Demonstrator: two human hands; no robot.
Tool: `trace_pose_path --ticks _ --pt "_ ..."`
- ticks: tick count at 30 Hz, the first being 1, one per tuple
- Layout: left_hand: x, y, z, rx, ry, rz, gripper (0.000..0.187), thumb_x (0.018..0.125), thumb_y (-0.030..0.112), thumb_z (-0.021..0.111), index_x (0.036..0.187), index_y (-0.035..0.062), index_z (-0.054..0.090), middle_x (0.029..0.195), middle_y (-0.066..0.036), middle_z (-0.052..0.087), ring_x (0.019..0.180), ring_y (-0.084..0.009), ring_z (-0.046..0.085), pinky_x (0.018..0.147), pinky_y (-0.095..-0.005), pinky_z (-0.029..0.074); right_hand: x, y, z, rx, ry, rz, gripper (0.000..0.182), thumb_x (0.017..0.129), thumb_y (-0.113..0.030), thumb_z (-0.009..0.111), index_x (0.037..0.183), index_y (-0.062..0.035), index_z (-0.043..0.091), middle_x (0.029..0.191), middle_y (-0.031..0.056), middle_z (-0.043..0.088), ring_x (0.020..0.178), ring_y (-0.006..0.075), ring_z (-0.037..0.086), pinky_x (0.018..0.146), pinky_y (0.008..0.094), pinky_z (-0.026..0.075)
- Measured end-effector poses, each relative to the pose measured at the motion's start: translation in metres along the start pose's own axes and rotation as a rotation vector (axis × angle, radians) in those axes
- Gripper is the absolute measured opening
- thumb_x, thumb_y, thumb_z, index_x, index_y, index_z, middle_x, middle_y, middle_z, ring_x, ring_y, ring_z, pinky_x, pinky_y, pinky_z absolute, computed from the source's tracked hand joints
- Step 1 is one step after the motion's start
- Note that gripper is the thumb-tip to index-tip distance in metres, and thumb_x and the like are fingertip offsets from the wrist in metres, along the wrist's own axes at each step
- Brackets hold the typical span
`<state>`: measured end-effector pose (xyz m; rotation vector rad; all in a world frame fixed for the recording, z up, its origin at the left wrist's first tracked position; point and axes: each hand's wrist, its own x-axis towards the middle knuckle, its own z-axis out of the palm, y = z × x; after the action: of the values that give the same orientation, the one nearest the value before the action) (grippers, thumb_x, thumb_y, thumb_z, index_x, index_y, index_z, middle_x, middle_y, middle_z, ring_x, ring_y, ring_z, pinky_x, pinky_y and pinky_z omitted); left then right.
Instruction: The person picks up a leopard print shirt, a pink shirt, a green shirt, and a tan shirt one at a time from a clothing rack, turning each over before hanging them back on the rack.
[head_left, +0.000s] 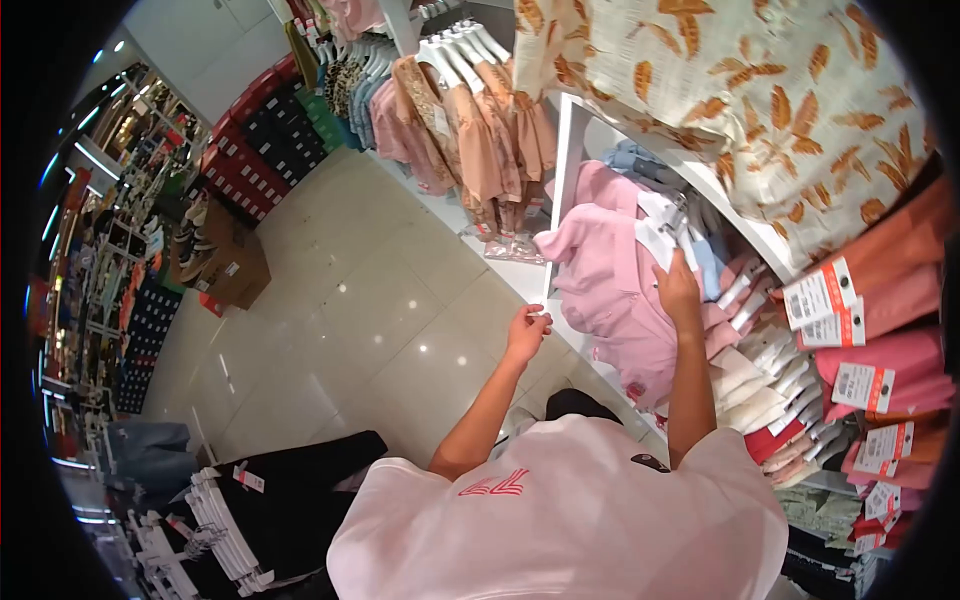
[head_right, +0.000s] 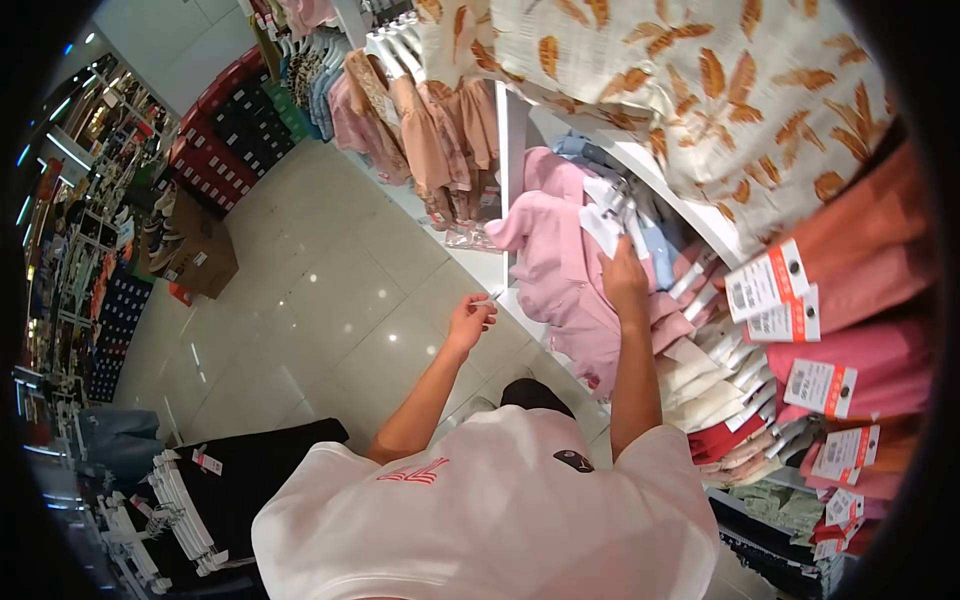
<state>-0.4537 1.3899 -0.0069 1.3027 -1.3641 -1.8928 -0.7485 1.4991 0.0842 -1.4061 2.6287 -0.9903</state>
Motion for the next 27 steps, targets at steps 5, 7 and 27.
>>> trace_pose_path --ticks 5,7,27 --pt "0.045 0.008 -0.053 -0.077 -0.063 -0.095 0.022 0.092 0.018 0.063 0.11 0.0059 0.063 0.093 -0.005 0.07 0.075 -0.0133 0.064 0.066 -0.0285 0.049 0.012 -0.068 -0.021 -0.252 0.461 -0.006 0.027 0.086 -0.014 0.069 0.103 0.0005 0.054 0.102 0.0184 0.057 0.099 0.0384 0.056 0.085 0.0476 0.045" --pt "0.069 0.013 -0.076 -0.072 -0.039 -0.118 0.019 0.093 0.018 0.062 0.108 0.0066 0.063 0.093 -0.005 0.069 0.075 -0.0133 0.064 0.066 -0.0282 0.049 0.02 -0.091 -0.007 -0.153 0.516 0.051 0.021 0.086 -0.012 0.069 0.098 0.0002 0.056 0.096 0.0159 0.056 0.092 0.0346 0.055 0.08 0.0451 0.045" --pt "0.24 0.082 -0.297 -0.3 0.203 -0.223 0.018 0.097 0.022 0.056 0.104 0.0078 0.064 0.092 -0.003 0.068 0.078 -0.0118 0.063 0.069 -0.0273 0.05 0.248 -0.43 0.28 0.912 -0.312 -0.267 0.009 0.089 -0.007 0.067 0.092 -0.0009 0.061 0.069 0.0038 0.061 0.062 0.0117 0.055 0.058 0.0283 0.045"
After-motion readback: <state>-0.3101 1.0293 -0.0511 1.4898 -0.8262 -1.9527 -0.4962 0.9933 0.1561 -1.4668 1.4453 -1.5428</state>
